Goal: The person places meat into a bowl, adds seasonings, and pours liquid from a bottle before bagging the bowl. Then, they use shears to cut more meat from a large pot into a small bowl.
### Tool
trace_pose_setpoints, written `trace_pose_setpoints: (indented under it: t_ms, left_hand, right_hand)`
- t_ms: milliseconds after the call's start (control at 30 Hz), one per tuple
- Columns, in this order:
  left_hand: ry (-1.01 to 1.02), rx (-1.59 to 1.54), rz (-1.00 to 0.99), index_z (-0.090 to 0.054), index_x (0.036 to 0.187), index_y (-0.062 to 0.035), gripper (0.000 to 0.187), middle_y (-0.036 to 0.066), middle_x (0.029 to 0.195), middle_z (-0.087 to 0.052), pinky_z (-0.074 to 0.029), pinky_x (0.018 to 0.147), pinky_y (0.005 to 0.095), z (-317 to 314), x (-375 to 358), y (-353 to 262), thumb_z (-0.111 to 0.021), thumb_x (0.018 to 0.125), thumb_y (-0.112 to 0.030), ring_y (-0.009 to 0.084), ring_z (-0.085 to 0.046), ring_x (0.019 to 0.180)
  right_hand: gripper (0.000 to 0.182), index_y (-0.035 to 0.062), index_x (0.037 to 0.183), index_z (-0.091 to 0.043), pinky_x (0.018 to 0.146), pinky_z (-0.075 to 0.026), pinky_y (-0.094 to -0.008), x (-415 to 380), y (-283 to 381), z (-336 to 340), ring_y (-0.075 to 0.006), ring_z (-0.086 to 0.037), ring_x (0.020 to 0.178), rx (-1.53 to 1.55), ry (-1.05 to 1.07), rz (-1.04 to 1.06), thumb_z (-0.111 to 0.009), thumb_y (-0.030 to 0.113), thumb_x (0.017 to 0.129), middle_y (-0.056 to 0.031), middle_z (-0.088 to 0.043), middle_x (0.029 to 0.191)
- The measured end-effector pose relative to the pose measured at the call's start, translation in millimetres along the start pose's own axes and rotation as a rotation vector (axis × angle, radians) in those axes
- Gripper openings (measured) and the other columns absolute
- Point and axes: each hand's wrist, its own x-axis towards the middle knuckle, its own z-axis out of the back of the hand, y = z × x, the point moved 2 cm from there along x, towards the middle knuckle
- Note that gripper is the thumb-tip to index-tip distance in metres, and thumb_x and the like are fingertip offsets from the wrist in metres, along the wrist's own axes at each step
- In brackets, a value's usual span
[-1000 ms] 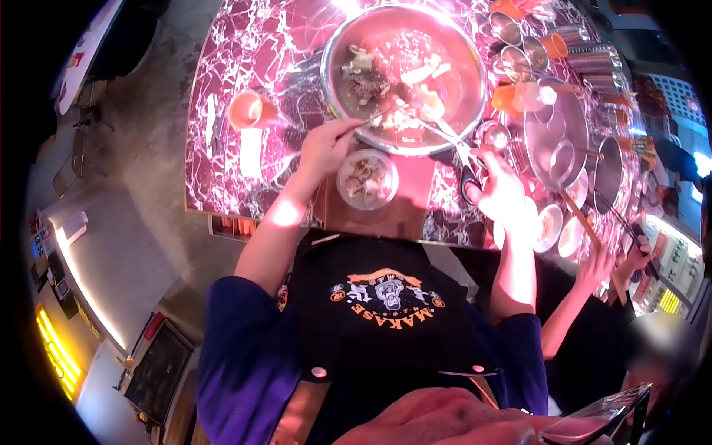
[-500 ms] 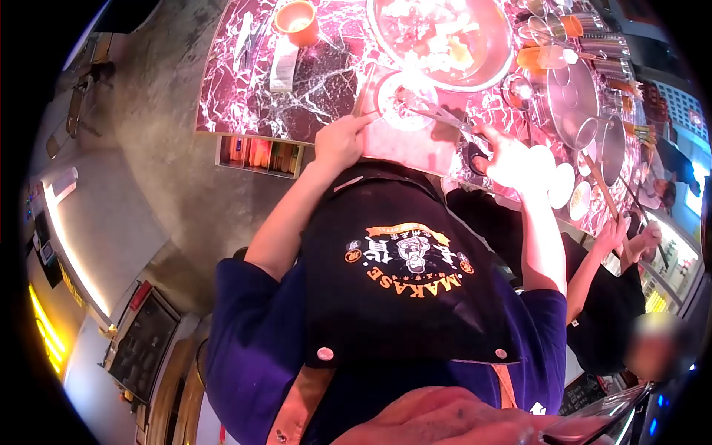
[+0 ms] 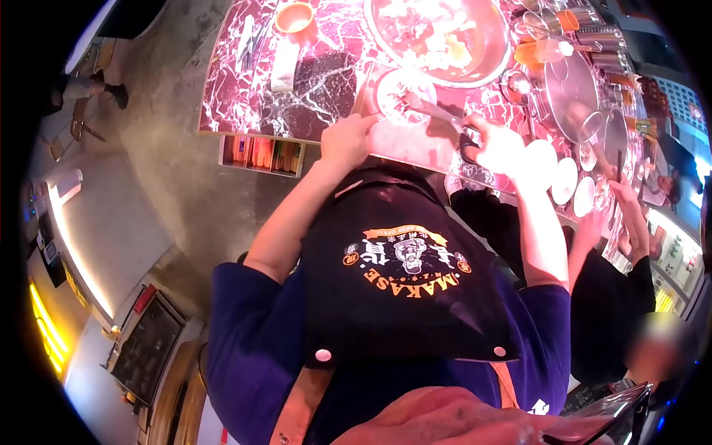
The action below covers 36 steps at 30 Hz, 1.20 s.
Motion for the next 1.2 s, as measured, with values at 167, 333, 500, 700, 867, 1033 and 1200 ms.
trace_pose_setpoints:
  t_ms: [167, 333, 500, 700, 867, 1033, 1200]
  left_hand:
    - [0.050, 0.049, 0.076, -0.070, 0.107, -0.0129, 0.025, 0.013, 0.092, -0.068, -0.052, 0.072, 0.0461, 20, -15, 0, -0.052, 0.090, -0.018, 0.0345, -0.066, 0.087]
    - [-0.027, -0.134, 0.127, -0.070, 0.108, -0.0080, 0.023, 0.016, 0.096, -0.070, -0.053, 0.075, 0.0406, 45, -22, 7, -0.056, 0.091, -0.014, 0.0342, -0.067, 0.087]
    - [-0.033, -0.262, 0.254, -0.069, 0.111, -0.0058, 0.024, 0.018, 0.094, -0.070, -0.054, 0.074, 0.0371, 40, 11, 16, -0.058, 0.091, -0.013, 0.0322, -0.069, 0.085]
    - [-0.082, -0.261, 0.189, -0.067, 0.116, -0.0034, 0.027, 0.015, 0.081, -0.069, -0.051, 0.068, 0.0312, 23, 64, -8, -0.058, 0.092, -0.013, 0.0203, -0.066, 0.071]
    - [0.063, -0.304, 0.402, -0.068, 0.114, -0.0014, 0.030, 0.022, 0.095, -0.070, -0.054, 0.077, 0.0371, 19, 87, -33, -0.056, 0.092, -0.016, 0.0300, -0.071, 0.088]
    - [-0.019, -0.334, 0.315, -0.068, 0.114, -0.0031, 0.027, 0.020, 0.099, -0.071, -0.054, 0.077, 0.0363, -8, 85, -5, -0.055, 0.093, -0.013, 0.0305, -0.071, 0.089]
    - [0.011, -0.341, 0.322, -0.066, 0.117, -0.0009, 0.026, 0.017, 0.096, -0.072, -0.052, 0.078, 0.0286, -10, 92, 0, -0.056, 0.095, -0.010, 0.0175, -0.068, 0.086]
  right_hand:
    - [0.048, 0.0119, 0.123, -0.061, 0.087, -0.053, -0.0434, 24, -23, -26, -0.0351, -0.067, 0.096, 0.044, -0.086, 0.109, -0.069, 0.018, 0.076, -0.0184, -0.070, 0.099]
    - [0.054, 0.0133, 0.129, -0.059, 0.083, -0.053, -0.0407, 15, -55, -13, -0.0337, -0.068, 0.093, 0.184, -0.047, 0.201, -0.067, 0.009, 0.076, -0.0186, -0.070, 0.101]
    - [0.049, 0.0150, 0.124, -0.059, 0.087, -0.051, -0.0387, 25, -96, 23, -0.0299, -0.067, 0.095, 0.402, 0.006, -0.041, -0.070, 0.020, 0.076, -0.0154, -0.069, 0.101]
    - [0.046, 0.0046, 0.122, -0.061, 0.092, -0.049, -0.0347, 182, -177, -10, -0.0246, -0.065, 0.103, 0.478, -0.197, -0.172, -0.070, 0.025, 0.082, -0.0160, -0.069, 0.108]
    - [0.040, 0.0010, 0.112, -0.066, 0.065, -0.050, -0.0281, 276, -186, -8, -0.0147, -0.064, 0.068, 0.815, 0.153, -0.276, -0.069, 0.033, 0.087, -0.0064, -0.067, 0.073]
    - [0.042, 0.0087, 0.117, -0.063, 0.077, -0.053, -0.0369, 292, -147, -28, -0.0270, -0.069, 0.084, 0.443, -0.199, -0.163, -0.067, 0.034, 0.085, -0.0136, -0.071, 0.089]
    - [0.050, 0.0161, 0.126, -0.058, 0.094, -0.050, -0.0431, 237, -112, -14, -0.0346, -0.066, 0.105, 0.303, -0.237, -0.105, -0.068, 0.036, 0.081, -0.0164, -0.069, 0.112]
